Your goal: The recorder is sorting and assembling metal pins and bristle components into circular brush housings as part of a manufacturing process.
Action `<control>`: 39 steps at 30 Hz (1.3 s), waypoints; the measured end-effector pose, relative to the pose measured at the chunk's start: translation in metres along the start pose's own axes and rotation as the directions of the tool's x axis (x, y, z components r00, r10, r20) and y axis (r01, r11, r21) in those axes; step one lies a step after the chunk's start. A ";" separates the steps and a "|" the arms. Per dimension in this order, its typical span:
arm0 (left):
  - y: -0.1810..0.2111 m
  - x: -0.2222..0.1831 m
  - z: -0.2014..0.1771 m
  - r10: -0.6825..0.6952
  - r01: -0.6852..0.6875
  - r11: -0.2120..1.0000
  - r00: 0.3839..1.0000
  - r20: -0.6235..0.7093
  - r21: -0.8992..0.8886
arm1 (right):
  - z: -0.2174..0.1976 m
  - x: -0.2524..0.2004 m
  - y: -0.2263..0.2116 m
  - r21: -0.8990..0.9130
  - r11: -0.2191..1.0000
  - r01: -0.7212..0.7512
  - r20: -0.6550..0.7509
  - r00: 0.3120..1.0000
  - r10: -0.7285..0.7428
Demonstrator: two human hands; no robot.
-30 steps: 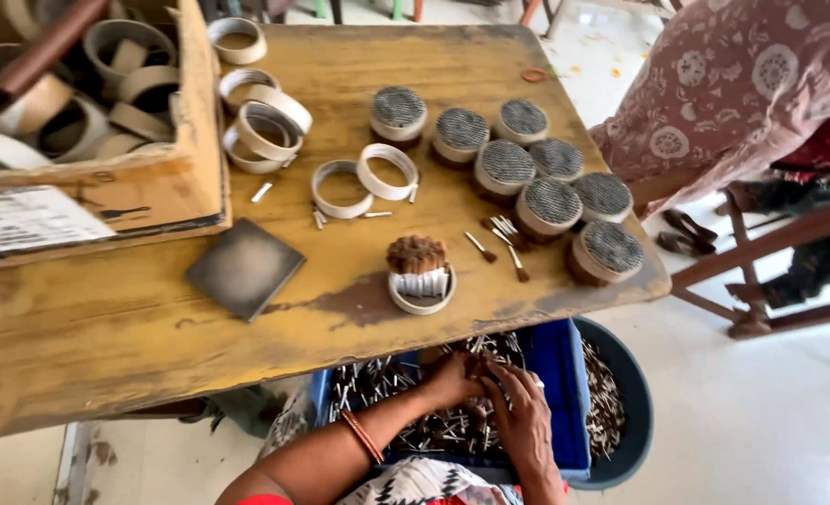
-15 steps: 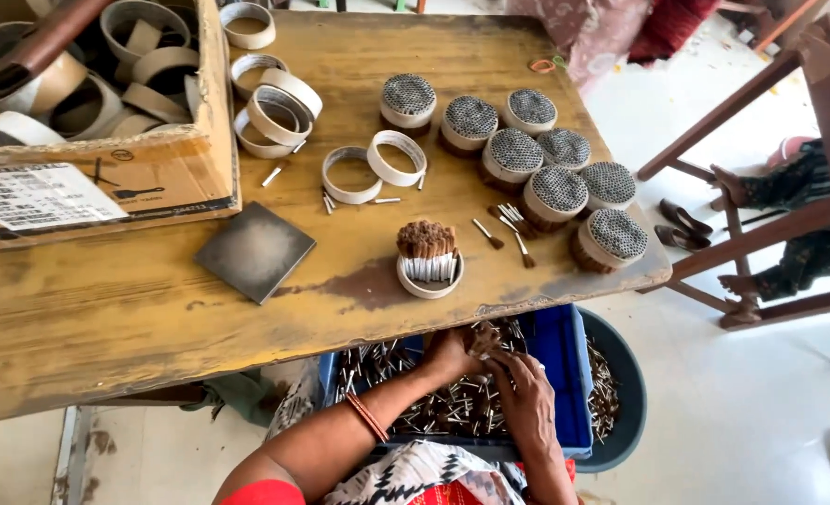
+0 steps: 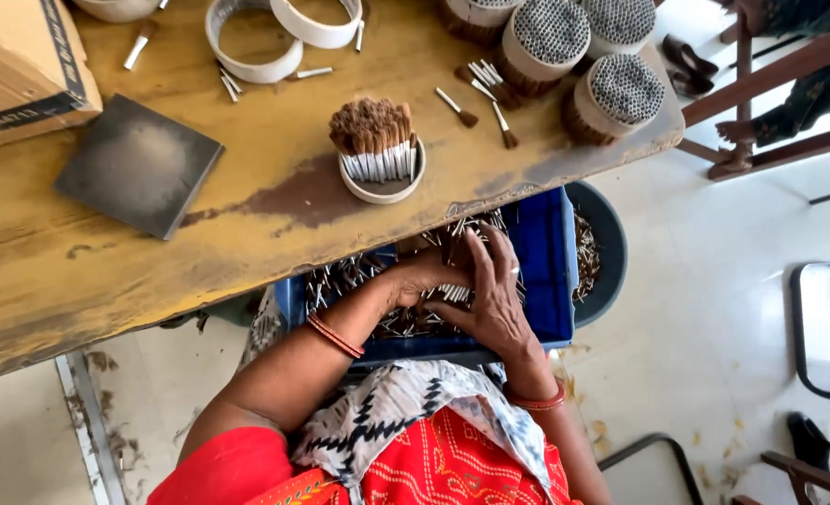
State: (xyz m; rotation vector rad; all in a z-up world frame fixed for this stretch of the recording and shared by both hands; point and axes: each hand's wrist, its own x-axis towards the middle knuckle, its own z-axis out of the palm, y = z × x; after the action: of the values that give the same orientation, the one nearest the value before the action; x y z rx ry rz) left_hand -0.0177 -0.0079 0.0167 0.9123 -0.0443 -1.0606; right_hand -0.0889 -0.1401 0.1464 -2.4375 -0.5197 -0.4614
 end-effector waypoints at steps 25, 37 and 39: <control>0.027 -0.012 0.009 0.021 -0.043 0.964 0.996 -0.084 -0.262 | 0.009 -0.012 0.033 0.175 0.912 -0.372 -0.155 0.904 0.399; -0.038 0.011 -0.026 -0.058 0.060 0.998 0.993 0.105 -0.016 | 0.017 -0.005 0.028 0.068 0.990 -0.120 0.237 0.966 0.101; -0.021 0.001 -0.011 -0.051 0.051 0.999 0.996 0.077 -0.001 | 0.024 -0.017 0.037 0.126 0.964 -0.232 0.314 0.932 0.183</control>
State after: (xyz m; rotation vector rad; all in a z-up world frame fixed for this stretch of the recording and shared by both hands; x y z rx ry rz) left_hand -0.0274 -0.0054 -0.0044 0.8739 -0.0836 -1.1427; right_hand -0.0818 -0.1575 0.1027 -2.3812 -0.3966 0.0426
